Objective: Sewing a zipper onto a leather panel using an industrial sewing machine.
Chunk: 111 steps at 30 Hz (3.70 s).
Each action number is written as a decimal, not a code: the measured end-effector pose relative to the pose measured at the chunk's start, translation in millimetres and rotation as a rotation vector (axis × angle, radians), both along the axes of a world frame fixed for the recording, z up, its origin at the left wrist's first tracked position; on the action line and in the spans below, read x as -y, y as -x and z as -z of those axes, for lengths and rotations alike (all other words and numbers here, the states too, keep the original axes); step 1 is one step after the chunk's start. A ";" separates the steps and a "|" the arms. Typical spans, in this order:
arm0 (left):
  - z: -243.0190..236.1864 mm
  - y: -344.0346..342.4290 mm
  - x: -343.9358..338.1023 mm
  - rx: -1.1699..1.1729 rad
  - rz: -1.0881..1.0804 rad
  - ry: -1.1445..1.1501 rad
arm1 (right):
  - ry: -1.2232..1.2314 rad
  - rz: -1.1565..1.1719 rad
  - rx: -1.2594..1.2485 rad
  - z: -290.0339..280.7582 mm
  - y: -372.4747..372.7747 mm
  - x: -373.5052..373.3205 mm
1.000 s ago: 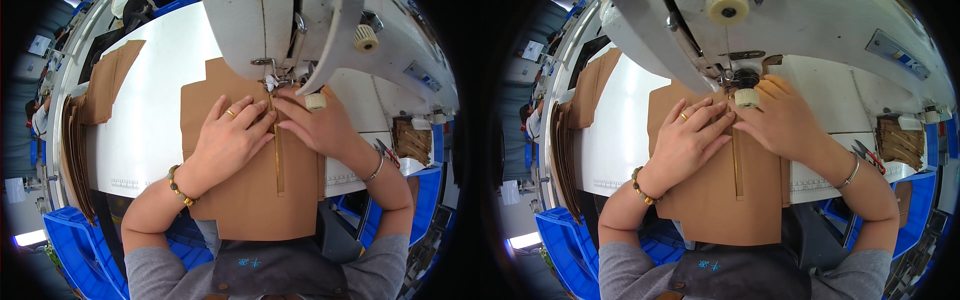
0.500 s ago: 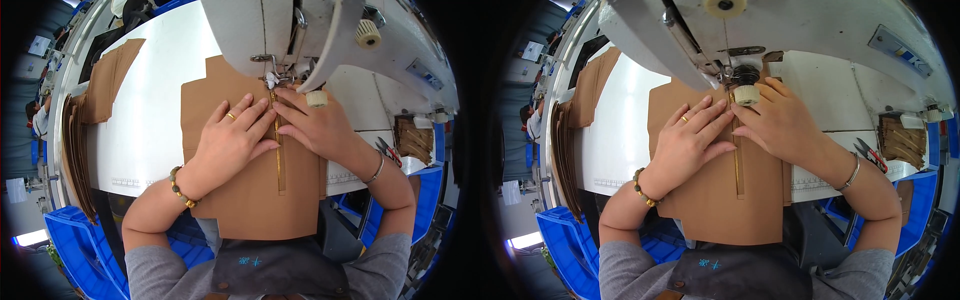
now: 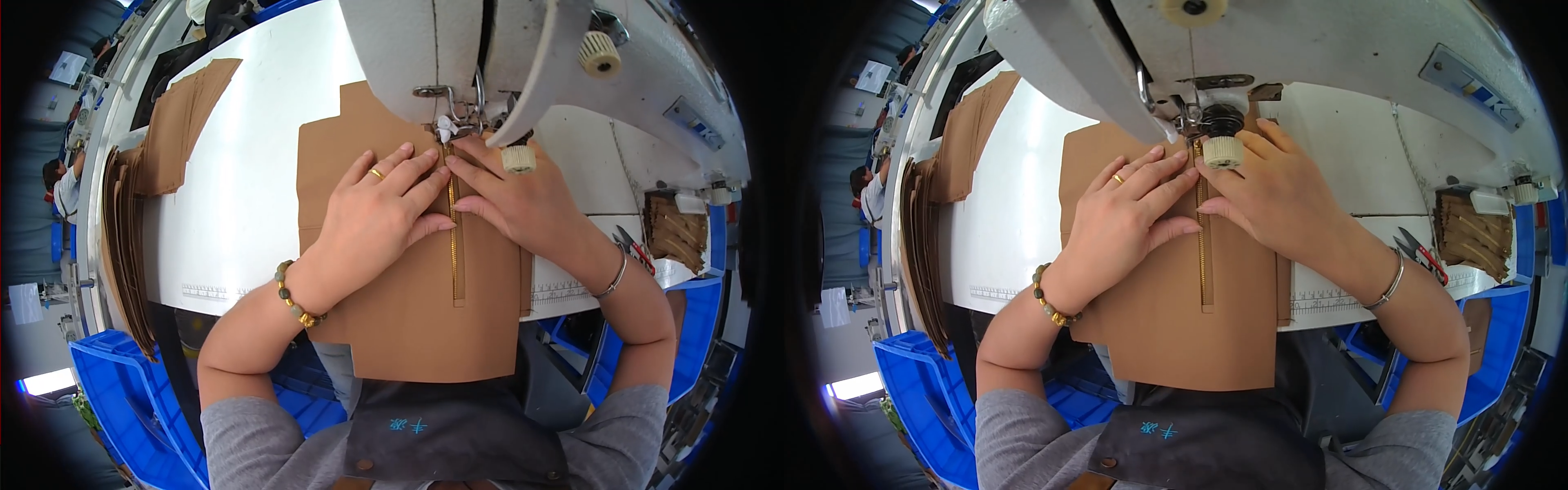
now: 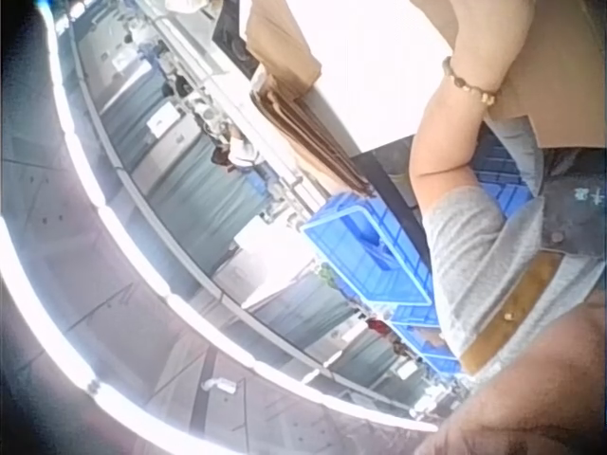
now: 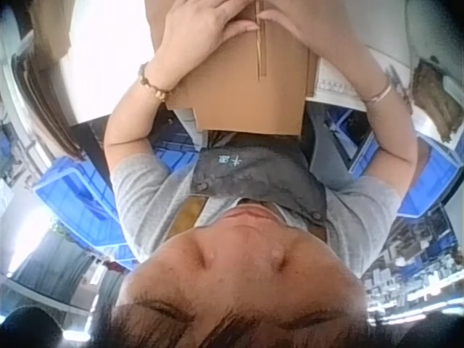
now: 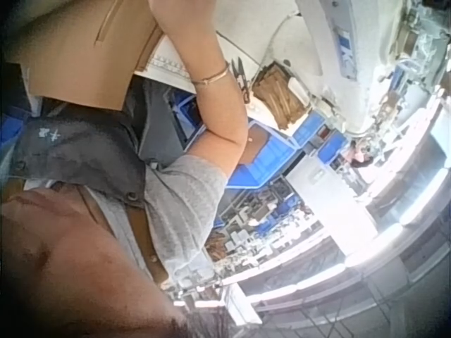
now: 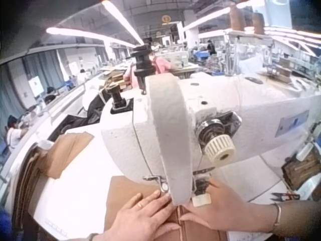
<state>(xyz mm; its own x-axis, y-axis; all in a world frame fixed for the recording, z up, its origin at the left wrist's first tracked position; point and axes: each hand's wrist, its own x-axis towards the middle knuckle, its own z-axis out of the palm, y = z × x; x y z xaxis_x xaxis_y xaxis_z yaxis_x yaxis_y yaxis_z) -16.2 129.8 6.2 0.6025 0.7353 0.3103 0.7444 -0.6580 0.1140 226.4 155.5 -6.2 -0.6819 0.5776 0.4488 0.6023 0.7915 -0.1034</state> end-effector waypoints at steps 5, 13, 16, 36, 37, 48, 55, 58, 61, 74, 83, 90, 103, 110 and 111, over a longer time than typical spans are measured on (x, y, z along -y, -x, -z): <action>1.0 -0.4 -1.2 0.023 -0.003 -0.001 | 0.012 0.005 -0.001 -0.3 -0.2 -2.4; 1.4 -0.4 -5.9 0.029 -0.006 -0.003 | 0.017 0.015 -0.007 -0.8 -0.5 -4.5; 2.4 -0.3 -6.2 0.035 -0.005 -0.007 | 0.001 0.019 -0.013 -0.9 -0.5 -5.1; -9.8 -0.2 30.7 -0.092 -0.054 0.007 | -0.096 0.080 0.079 -25.9 -7.1 10.0; -16.0 -0.9 57.4 -0.075 -0.009 0.133 | -0.091 0.080 0.078 -30.9 -13.6 19.2; -46.7 8.6 98.5 0.549 -0.241 0.841 | 0.279 0.127 -0.382 -29.4 -40.8 111.0; -45.0 9.3 94.0 0.692 -0.262 0.895 | 0.123 -0.107 -0.221 -0.9 8.0 114.0; -31.8 16.8 96.0 0.780 -0.201 0.812 | 0.008 -0.142 -0.207 3.3 13.4 109.9; -22.7 18.5 101.6 0.912 -0.261 0.852 | 0.003 -0.158 -0.208 4.6 13.8 108.6; -16.7 19.8 101.2 0.998 -0.175 0.768 | -0.039 -0.135 -0.189 0.6 12.2 108.9; -15.8 13.5 98.6 0.686 0.153 0.467 | -0.020 -0.157 -0.080 14.1 -4.8 128.4; -12.1 -7.3 127.9 0.307 -0.016 0.255 | 0.147 -0.074 -0.261 41.8 -16.3 143.6; -7.2 -13.5 129.2 0.244 -0.047 0.194 | -0.046 -0.096 -0.214 46.7 -17.3 142.4; -10.3 -13.2 126.1 0.171 -0.020 0.166 | -0.069 -0.095 -0.243 47.8 -17.6 145.1; -12.3 -14.1 128.2 0.129 -0.024 0.169 | -0.046 -0.105 -0.223 43.9 -20.8 145.4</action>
